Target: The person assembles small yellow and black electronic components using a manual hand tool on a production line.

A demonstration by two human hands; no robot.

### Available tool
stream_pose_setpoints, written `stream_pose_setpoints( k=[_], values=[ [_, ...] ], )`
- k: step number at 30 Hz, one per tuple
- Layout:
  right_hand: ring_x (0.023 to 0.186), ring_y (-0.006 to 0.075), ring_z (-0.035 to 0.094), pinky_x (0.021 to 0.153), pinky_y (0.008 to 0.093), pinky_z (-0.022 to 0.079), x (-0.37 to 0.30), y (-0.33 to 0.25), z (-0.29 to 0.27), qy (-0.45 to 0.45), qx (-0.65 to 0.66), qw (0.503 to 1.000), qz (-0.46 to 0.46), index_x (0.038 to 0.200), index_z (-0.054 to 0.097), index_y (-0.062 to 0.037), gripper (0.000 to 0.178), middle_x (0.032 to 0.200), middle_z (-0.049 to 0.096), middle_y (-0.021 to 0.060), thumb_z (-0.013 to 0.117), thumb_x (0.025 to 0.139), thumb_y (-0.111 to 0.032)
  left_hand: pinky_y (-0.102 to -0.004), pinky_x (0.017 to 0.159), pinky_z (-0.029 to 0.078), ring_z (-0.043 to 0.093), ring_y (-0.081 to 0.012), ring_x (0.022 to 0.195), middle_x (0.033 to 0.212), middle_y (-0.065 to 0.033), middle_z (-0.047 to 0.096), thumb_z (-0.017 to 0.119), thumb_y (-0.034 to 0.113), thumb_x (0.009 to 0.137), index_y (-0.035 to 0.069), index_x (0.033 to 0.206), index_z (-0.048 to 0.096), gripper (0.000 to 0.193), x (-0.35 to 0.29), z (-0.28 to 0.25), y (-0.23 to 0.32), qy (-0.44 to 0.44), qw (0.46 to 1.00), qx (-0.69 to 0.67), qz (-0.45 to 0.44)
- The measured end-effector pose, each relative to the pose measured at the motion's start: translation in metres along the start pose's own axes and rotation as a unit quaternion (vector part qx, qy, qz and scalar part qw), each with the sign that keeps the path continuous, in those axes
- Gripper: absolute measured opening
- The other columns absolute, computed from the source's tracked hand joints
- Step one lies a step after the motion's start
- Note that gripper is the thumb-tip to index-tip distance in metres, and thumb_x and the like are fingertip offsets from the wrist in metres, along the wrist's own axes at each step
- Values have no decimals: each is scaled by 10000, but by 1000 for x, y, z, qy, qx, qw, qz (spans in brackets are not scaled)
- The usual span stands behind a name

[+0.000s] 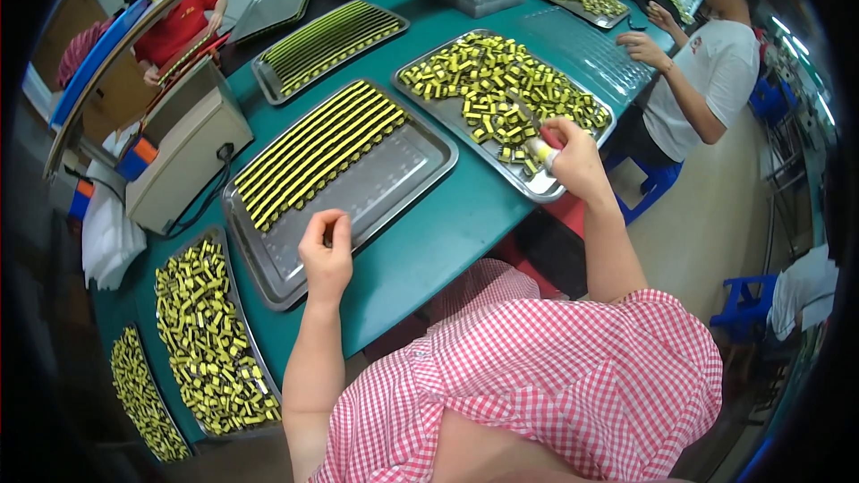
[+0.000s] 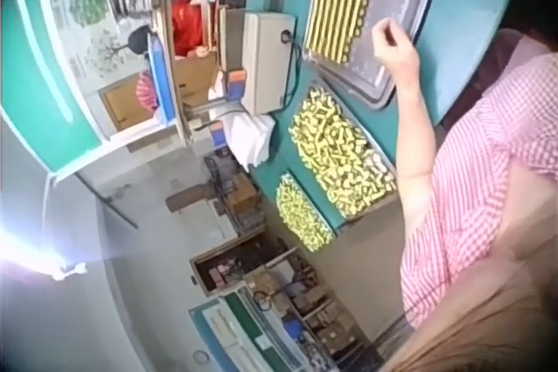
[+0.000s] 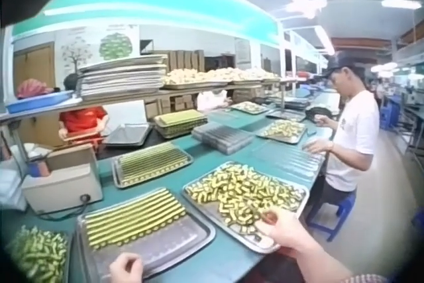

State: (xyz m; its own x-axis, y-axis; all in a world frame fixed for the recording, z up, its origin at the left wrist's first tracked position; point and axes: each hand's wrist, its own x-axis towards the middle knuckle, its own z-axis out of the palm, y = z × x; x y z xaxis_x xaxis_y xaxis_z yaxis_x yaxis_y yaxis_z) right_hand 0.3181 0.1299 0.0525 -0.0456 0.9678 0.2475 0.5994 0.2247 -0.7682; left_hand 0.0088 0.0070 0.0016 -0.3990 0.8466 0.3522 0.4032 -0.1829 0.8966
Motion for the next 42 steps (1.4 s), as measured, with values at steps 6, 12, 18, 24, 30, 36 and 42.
stream_pose_setpoints(
  k=[6, 12, 18, 24, 30, 36, 42],
  values=[
    [654, 128, 566, 484, 258, 432, 13, -60, 82, -370, 435, 813, 114, 985, 549, -59, 234, 769, 551, 28, 565, 853, -251, -231, 543, 401, 496, -124, 627, 781, -55, 540, 642, 12, 705, 19, 956, 587, 257, 0, 1, 12, -21, 991, 49, 122],
    [626, 132, 557, 446, 246, 417, 3, -95, 149, -540, 468, 682, 154, 1013, 537, -38, 291, 769, 552, 48, 544, 862, -286, -230, 573, 423, 511, -137, 674, 975, -80, 544, 671, 22, 681, 32, 1073, 566, 406, 6, -5, 14, -8, 987, 27, 158],
    [607, 130, 535, 440, 246, 392, 2, -104, 167, -593, 456, 640, 174, 985, 544, -30, 288, 801, 568, 53, 515, 880, -297, -207, 624, 412, 508, -84, 684, 964, -58, 554, 624, -1, 726, 16, 1044, 556, 325, 6, -13, 12, 10, 995, 3, 97],
    [700, 136, 558, 523, 266, 441, 5, -96, 178, -523, 377, 755, 122, 1062, 526, -36, 331, 810, 575, 44, 540, 867, -304, -207, 699, 422, 505, -64, 782, 903, -26, 591, 607, 19, 765, 14, 1023, 533, 268, 10, -16, 10, 20, 985, -173, 14],
    [717, 88, 566, 579, 217, 450, 6, -86, 172, -355, 225, 897, -136, 1017, 548, -37, 237, 827, 591, 29, 580, 852, -205, -182, 644, 394, 462, -53, 711, 844, 7, 548, 650, 30, 729, 11, 1030, 547, 319, 12, -19, 2, 68, 996, -61, -24],
    [693, 99, 563, 570, 234, 463, -10, -94, 171, -479, 315, 819, -6, 1022, 539, -32, 253, 795, 580, 30, 570, 852, -218, -170, 562, 386, 469, -31, 631, 762, 17, 552, 708, 41, 690, 15, 895, 574, 246, 10, -13, -7, 60, 997, -42, -35],
    [665, 157, 568, 521, 274, 468, -14, -88, 179, -544, 458, 689, 141, 1068, 512, -23, 300, 824, 582, 66, 526, 864, -243, -183, 534, 415, 525, -48, 633, 764, -15, 579, 705, 26, 692, -4, 899, 535, 269, 9, -15, -5, -30, 995, -12, -94]
  ],
)
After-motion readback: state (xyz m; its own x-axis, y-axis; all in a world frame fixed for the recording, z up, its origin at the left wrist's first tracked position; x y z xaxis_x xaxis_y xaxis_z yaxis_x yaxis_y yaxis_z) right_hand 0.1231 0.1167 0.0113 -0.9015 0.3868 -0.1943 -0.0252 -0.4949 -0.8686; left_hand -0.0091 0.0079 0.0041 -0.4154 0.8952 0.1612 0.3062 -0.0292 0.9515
